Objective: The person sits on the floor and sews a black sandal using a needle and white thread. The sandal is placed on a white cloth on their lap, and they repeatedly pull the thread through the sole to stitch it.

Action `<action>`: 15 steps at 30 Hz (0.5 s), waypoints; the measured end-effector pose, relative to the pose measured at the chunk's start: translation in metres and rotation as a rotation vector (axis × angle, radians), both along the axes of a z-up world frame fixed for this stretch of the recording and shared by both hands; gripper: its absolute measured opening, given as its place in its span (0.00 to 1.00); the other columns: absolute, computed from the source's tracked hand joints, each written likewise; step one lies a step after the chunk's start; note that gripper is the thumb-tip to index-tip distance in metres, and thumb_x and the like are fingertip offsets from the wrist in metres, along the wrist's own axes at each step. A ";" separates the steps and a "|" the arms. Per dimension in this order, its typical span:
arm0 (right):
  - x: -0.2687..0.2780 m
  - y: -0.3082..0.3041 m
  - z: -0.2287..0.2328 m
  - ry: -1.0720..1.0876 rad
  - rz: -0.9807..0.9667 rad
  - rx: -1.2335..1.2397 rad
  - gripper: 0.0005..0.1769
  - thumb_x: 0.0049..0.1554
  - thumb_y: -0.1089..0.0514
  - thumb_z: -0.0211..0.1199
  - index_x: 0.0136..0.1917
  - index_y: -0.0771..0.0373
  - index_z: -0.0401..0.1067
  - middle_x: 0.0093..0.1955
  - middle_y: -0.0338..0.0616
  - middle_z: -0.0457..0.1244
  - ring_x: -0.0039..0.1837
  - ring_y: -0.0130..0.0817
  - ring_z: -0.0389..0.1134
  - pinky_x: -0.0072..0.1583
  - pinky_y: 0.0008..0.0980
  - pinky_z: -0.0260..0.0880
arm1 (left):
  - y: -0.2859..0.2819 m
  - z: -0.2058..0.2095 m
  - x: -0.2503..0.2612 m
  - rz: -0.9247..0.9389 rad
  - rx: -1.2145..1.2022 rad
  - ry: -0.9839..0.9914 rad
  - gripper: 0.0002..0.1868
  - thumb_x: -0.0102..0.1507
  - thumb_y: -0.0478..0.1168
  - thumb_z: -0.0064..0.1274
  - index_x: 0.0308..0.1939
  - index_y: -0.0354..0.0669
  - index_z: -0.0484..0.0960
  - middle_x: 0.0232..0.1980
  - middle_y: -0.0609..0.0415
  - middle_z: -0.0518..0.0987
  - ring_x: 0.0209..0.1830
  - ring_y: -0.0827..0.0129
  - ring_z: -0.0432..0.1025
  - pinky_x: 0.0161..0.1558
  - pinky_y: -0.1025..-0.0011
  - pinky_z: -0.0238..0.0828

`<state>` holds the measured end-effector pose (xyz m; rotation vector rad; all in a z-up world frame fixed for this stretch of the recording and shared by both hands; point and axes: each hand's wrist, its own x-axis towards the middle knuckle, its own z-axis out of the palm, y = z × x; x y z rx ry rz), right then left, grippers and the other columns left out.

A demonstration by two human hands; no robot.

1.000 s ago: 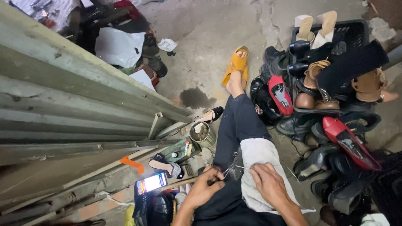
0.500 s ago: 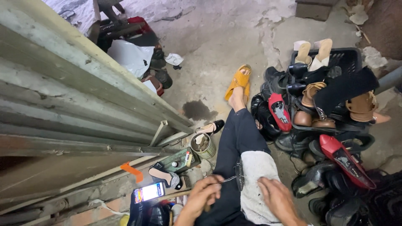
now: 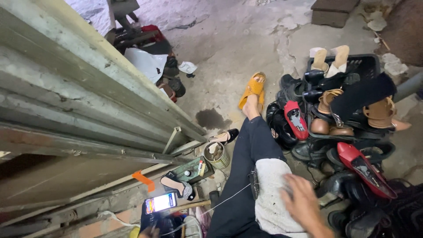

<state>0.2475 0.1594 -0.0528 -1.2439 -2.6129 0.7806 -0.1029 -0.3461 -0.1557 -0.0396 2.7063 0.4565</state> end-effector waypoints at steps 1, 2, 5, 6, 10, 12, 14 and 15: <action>-0.015 -0.008 0.005 0.222 0.130 0.096 0.29 0.57 0.44 0.61 0.71 0.52 0.68 0.72 0.37 0.63 0.75 0.40 0.57 0.76 0.40 0.55 | 0.025 -0.011 -0.008 -0.050 -0.151 -0.018 0.14 0.59 0.53 0.54 0.44 0.61 0.91 0.44 0.55 0.89 0.47 0.58 0.83 0.52 0.71 0.77; -0.023 -0.013 -0.004 0.224 0.123 0.100 0.29 0.57 0.44 0.61 0.71 0.52 0.68 0.72 0.37 0.63 0.75 0.40 0.57 0.76 0.40 0.55 | 0.095 0.024 0.003 -0.057 -0.149 -0.015 0.14 0.59 0.53 0.54 0.44 0.61 0.91 0.44 0.55 0.89 0.47 0.58 0.83 0.52 0.71 0.77; -0.039 -0.027 -0.020 0.097 0.267 0.199 0.26 0.57 0.44 0.63 0.68 0.47 0.67 0.78 0.41 0.55 0.82 0.45 0.47 0.71 0.50 0.58 | 0.218 0.120 0.081 0.028 -0.041 -0.116 0.21 0.65 0.52 0.56 0.64 0.71 0.80 0.57 0.59 0.86 0.53 0.65 0.81 0.58 0.63 0.78; -0.041 -0.028 -0.018 0.048 0.279 0.102 0.16 0.60 0.45 0.58 0.57 0.52 0.72 0.76 0.38 0.57 0.81 0.46 0.48 0.71 0.52 0.56 | 0.238 0.104 0.089 -0.300 0.281 -0.012 0.20 0.63 0.46 0.56 0.60 0.60 0.81 0.58 0.57 0.85 0.57 0.62 0.78 0.62 0.64 0.72; -0.035 -0.028 0.026 0.340 0.177 -0.290 0.20 0.63 0.46 0.51 0.41 0.59 0.76 0.64 0.37 0.69 0.69 0.39 0.63 0.67 0.39 0.60 | 0.324 0.137 0.133 -0.800 0.573 -0.168 0.28 0.64 0.49 0.56 0.68 0.51 0.73 0.59 0.60 0.81 0.38 0.64 0.77 0.48 0.67 0.72; -0.025 -0.024 0.021 0.525 0.087 -0.433 0.18 0.63 0.51 0.53 0.37 0.59 0.75 0.61 0.39 0.71 0.66 0.35 0.66 0.67 0.35 0.61 | 0.340 0.136 0.141 -0.805 0.514 -0.212 0.20 0.63 0.47 0.54 0.59 0.53 0.79 0.50 0.59 0.85 0.43 0.61 0.79 0.48 0.65 0.72; -0.018 -0.019 0.022 0.714 -0.002 -0.578 0.18 0.62 0.57 0.54 0.32 0.60 0.74 0.59 0.42 0.73 0.64 0.31 0.70 0.66 0.31 0.61 | 0.349 0.137 0.145 -0.804 0.448 -0.255 0.13 0.63 0.45 0.51 0.50 0.56 0.84 0.41 0.58 0.89 0.48 0.58 0.82 0.47 0.64 0.72; -0.014 -0.017 0.025 0.945 -0.110 -0.812 0.18 0.63 0.59 0.52 0.33 0.62 0.73 0.55 0.48 0.73 0.66 0.44 0.70 0.70 0.42 0.59 | 0.349 0.138 0.146 -0.807 0.532 -0.236 0.11 0.65 0.45 0.50 0.47 0.50 0.84 0.46 0.57 0.89 0.51 0.59 0.82 0.49 0.66 0.73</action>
